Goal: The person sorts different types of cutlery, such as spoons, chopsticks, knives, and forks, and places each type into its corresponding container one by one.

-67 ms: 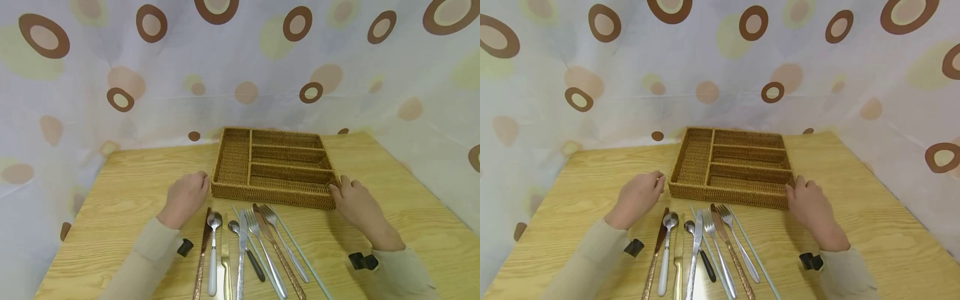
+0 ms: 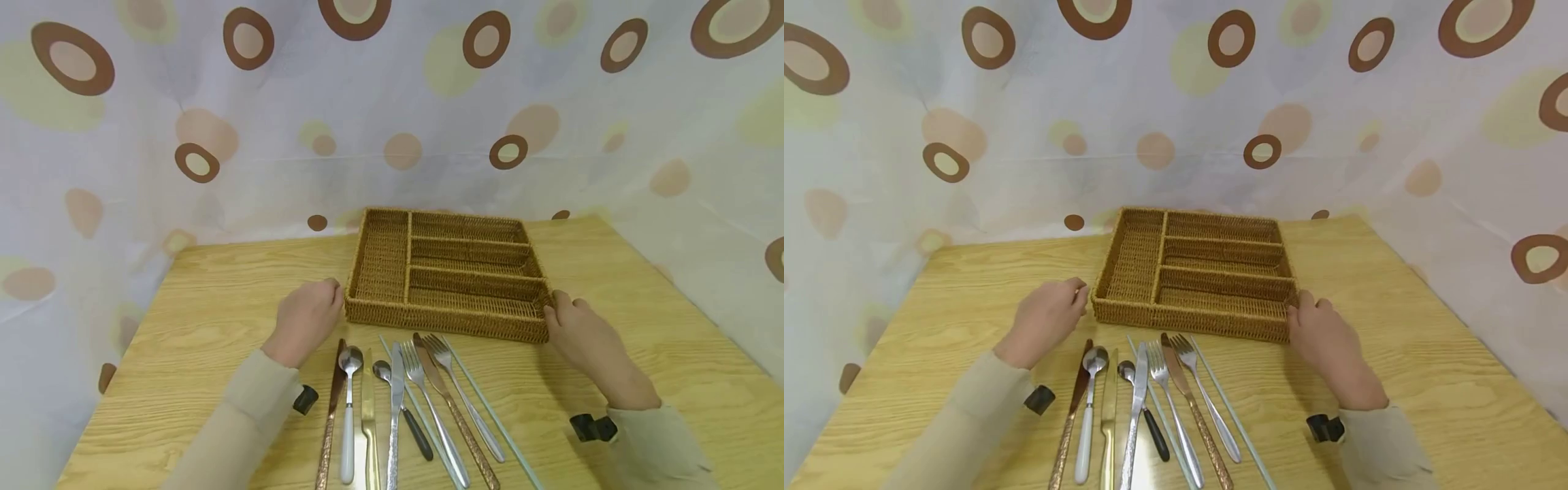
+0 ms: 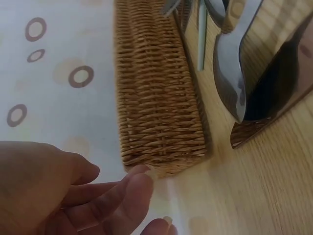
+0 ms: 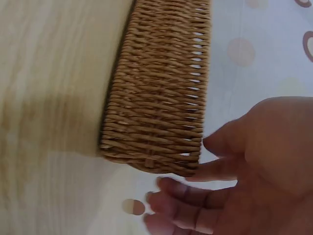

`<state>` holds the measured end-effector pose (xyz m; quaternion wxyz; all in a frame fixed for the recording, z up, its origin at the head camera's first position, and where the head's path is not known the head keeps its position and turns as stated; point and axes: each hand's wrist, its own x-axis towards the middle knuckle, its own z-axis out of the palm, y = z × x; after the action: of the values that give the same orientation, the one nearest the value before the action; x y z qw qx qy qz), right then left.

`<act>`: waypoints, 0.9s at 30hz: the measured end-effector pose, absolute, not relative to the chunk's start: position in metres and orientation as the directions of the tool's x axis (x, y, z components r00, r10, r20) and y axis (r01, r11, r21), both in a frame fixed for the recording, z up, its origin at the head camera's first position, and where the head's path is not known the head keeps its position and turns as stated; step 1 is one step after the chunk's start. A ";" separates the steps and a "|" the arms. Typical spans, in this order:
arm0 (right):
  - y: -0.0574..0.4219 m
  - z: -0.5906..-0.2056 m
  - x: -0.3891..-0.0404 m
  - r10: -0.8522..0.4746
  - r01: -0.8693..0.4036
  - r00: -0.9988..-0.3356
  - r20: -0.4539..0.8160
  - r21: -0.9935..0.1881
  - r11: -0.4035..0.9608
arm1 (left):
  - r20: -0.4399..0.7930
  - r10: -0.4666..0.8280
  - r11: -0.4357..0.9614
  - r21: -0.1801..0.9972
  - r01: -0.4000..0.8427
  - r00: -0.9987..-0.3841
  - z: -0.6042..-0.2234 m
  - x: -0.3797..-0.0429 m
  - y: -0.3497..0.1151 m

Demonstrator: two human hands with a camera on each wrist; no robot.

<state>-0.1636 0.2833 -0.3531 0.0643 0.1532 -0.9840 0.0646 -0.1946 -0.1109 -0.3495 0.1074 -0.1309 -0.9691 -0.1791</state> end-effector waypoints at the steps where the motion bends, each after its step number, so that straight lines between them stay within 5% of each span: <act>1: 0.285 -0.355 -0.164 -0.293 -0.310 -0.944 0.150 -0.108 0.945 | 0.245 0.214 0.907 0.310 0.286 -0.946 -0.351 -0.198 -0.109; 4: 0.286 -0.360 -0.165 -0.212 -0.243 -0.965 0.158 -0.220 0.945 | 0.206 0.204 0.920 0.293 0.260 -0.957 -0.355 -0.207 -0.106; 11: 0.286 -0.367 -0.168 -0.559 -0.410 -0.764 0.323 0.426 0.807 | 0.075 0.137 0.900 0.408 0.156 -0.988 -0.361 -0.224 -0.101; 16: 0.279 -0.370 -0.169 -0.400 -0.382 -0.822 0.404 0.129 0.915 | 0.069 0.180 0.906 0.377 0.193 -0.981 -0.360 -0.233 -0.104; 19: 0.278 -0.367 -0.169 -0.305 -0.320 -0.886 0.350 0.015 0.947 | 0.048 0.219 0.902 0.372 0.221 -0.975 -0.358 -0.237 -0.105; 27: 0.269 -0.361 -0.162 -0.297 -0.262 -0.917 0.264 0.162 0.951 | -0.067 0.322 0.869 0.417 0.266 -0.944 -0.356 -0.241 -0.109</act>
<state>-0.1623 0.2692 -0.3606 0.1443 0.1430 -0.9772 -0.0617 -0.2415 -0.1086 -0.3564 -0.0673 -0.1524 -0.9643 -0.2058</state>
